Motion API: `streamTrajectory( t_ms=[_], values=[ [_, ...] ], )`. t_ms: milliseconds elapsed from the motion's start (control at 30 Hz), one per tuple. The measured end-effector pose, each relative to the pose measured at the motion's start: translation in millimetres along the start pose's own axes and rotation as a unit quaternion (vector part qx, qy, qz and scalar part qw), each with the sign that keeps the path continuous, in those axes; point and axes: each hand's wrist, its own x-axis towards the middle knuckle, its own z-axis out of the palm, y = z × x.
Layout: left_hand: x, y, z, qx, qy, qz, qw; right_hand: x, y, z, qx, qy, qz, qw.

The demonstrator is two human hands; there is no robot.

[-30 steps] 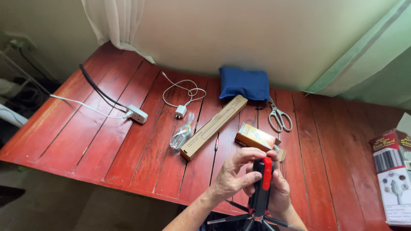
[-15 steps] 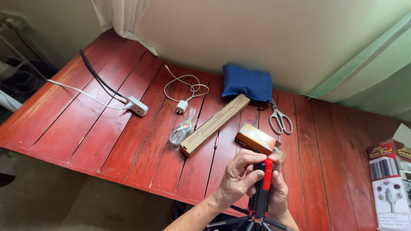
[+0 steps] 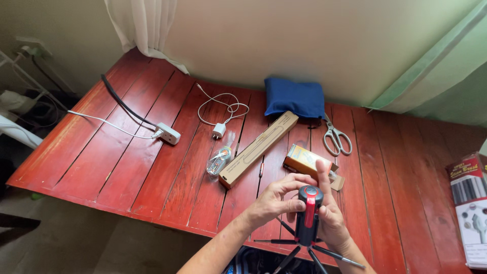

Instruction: The person assembles a multi-bit screwdriver by inserting a red cap and multiple metal bits into a black handle. They then use scissors to open a long cardboard box and remove a plastic-wrapped white device.

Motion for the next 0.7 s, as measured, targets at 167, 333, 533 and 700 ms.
streamTrajectory(
  t_ms=[167, 333, 533, 700],
  values=[
    [2, 0, 2, 0.136, -0.053, 0.191, 0.971, -7, -1, -30, -0.025, 0.001, 0.039, 0.999],
    [-6, 7, 16, 0.109, -0.010, 0.137, 0.984, -16, -39, -76, -0.152, 0.019, 0.022, 0.988],
    [-14, 20, 43, 0.260, 0.056, 0.168, 0.949, -33, -66, -56, -0.286, 0.113, 0.042, 0.951],
    [-19, 22, 55, 0.412, 0.060, 0.340, 0.843, -42, -51, -3, -0.303, 0.123, 0.082, 0.942]
  ],
)
